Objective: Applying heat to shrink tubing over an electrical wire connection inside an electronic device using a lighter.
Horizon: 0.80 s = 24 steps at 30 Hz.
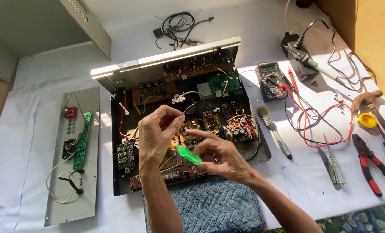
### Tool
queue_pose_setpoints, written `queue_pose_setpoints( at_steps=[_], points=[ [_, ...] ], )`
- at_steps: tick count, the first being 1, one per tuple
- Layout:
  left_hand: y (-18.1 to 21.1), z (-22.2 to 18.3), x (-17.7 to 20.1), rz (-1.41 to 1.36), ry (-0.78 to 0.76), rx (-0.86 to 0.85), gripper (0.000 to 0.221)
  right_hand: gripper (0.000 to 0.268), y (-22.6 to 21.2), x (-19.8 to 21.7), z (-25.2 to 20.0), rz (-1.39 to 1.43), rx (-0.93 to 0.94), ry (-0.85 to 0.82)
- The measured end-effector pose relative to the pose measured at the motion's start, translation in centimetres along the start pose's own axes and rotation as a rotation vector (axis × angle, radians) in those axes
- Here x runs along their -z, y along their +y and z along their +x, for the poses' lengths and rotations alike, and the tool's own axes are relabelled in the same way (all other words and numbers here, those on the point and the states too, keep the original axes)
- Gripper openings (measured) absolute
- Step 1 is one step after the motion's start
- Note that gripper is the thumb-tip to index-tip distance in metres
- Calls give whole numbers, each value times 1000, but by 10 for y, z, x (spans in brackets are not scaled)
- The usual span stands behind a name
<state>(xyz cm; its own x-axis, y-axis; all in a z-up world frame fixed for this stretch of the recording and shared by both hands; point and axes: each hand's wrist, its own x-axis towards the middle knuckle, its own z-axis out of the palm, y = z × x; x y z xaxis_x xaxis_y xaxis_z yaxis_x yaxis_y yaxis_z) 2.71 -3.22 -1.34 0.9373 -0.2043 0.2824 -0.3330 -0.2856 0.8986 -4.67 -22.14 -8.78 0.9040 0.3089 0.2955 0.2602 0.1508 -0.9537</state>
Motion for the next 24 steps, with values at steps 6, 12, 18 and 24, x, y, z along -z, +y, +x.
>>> queue_pose_setpoints(
  at_steps=[6,12,18,24],
  points=[
    [-10,2,10,-98,0,58,8,35,-5,-14,32,-33,-53,-120],
    [-18,2,24,-16,192,130,9,27,17,2,59,79,-137,-78],
    [-12,-3,27,68,278,86,13,30,43,33,105,84,-177,-45],
    [-15,-5,28,75,303,46,13,28,70,41,144,320,-226,24]
  ],
)
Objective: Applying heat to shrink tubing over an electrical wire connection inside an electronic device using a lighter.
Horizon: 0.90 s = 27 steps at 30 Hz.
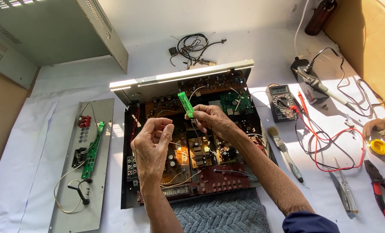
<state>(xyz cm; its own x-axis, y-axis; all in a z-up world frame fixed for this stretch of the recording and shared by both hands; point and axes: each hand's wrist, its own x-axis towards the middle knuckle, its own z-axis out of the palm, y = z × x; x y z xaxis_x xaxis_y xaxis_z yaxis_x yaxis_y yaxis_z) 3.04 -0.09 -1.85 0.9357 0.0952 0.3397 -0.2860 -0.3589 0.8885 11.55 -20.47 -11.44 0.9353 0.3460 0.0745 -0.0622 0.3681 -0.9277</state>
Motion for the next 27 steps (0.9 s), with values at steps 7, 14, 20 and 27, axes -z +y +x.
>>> queue_pose_setpoints(
  at_steps=[7,14,20,27],
  points=[
    [3,0,-1,-4,-12,-1,12,34,-23,-21,6,238,-80,31],
    [0,1,-5,16,-13,1,12,28,-10,-24,2,205,-44,70],
    [-1,2,-6,59,-19,1,12,33,-4,-18,7,169,-51,57],
    [-2,2,-4,60,-11,-3,13,28,-22,-16,18,268,-88,83]
  ],
)
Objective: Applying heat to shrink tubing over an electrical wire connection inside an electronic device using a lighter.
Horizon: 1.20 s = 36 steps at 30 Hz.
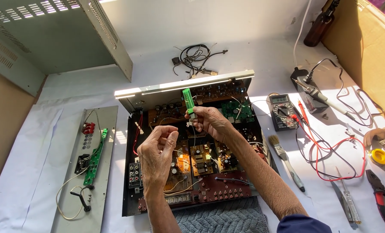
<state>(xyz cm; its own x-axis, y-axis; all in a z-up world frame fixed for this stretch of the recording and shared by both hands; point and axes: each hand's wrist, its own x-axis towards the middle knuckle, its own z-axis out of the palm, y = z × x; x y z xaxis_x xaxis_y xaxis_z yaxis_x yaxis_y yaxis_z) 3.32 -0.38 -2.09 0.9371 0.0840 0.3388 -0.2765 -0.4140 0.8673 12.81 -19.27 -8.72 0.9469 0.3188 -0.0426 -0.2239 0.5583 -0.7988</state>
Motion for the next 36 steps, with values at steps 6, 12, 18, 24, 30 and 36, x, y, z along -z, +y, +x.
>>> queue_pose_setpoints(
  at_steps=[6,12,18,24,30,36],
  points=[
    [2,0,0,3,-9,10,13,36,3,-19,-25,-164,81,75],
    [-1,1,-1,17,-23,-7,13,37,13,-26,-44,-228,126,130],
    [0,0,-1,0,-37,-9,14,34,19,-32,-69,-254,146,138],
    [16,-1,-6,8,-104,-22,14,35,10,-39,-94,-297,202,136],
    [38,-12,-11,-19,-300,87,25,34,-21,-56,-131,-674,423,238],
    [54,-27,-18,-217,-435,44,43,34,-12,-16,-163,-1047,756,262]
  ],
)
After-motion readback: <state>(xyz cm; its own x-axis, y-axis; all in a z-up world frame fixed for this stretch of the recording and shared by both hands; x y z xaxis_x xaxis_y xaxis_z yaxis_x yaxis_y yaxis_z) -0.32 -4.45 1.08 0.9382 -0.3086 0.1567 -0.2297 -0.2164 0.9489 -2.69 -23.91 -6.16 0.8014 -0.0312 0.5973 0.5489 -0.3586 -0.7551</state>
